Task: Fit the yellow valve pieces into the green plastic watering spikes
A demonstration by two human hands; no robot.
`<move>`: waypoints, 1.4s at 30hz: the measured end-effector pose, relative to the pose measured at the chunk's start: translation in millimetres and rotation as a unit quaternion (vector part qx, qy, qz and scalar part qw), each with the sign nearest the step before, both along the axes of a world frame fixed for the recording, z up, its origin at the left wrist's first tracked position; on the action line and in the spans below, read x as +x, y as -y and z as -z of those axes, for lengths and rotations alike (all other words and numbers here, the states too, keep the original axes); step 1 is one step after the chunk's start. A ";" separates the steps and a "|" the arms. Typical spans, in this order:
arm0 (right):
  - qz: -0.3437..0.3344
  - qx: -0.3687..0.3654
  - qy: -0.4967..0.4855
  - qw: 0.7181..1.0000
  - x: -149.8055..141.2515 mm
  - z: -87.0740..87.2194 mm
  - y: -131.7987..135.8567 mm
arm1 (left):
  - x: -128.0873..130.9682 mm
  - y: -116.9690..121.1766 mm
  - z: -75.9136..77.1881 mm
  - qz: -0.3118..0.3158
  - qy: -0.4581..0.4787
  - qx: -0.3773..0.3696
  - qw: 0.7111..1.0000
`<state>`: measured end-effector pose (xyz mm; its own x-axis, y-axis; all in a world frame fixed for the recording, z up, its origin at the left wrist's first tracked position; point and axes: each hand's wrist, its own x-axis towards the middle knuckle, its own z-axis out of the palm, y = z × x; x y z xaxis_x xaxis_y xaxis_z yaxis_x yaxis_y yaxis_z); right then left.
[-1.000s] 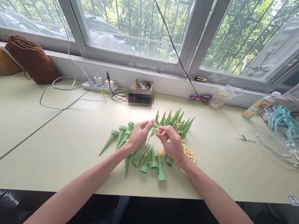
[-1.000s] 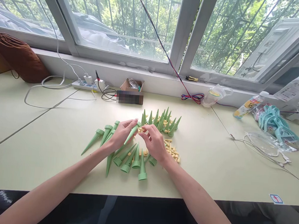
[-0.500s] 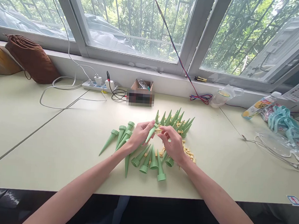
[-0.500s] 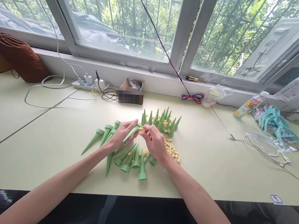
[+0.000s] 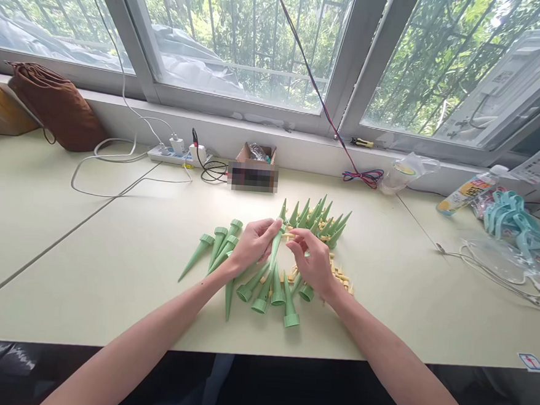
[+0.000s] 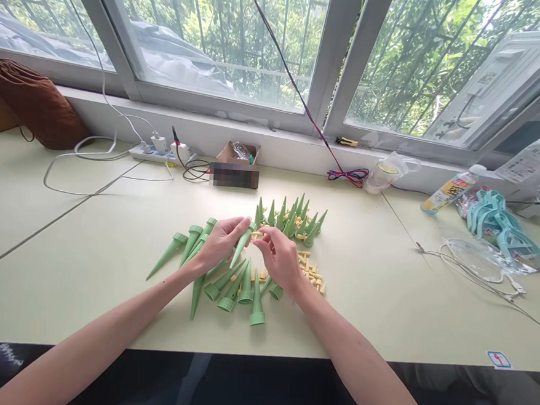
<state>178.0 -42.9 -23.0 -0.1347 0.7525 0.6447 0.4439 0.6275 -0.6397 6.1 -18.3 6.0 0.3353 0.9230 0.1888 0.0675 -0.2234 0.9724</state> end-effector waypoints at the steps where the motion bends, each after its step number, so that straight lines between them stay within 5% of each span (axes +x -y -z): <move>1: 0.000 -0.002 0.000 1.000 -0.1 0.1 0.0 | -0.1 0.3 -0.1 -0.005 -0.002 0.009 1.000; 31: 0.035 -0.037 -0.005 0.999 -0.8 -4.2 -0.2 | 4.7 4.1 14.3 -0.044 -0.115 0.230 0.965; 42: 0.018 -0.073 -0.028 0.997 -1.7 -6.8 1.3 | 7.3 8.3 4.8 -0.028 -0.054 0.096 0.994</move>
<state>176.4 -44.2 -16.2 -0.0737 0.8425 0.5336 0.4252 0.5105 -0.7474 13.4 -26.6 1.2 0.3118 0.8916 0.3283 0.1862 -0.3962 0.8991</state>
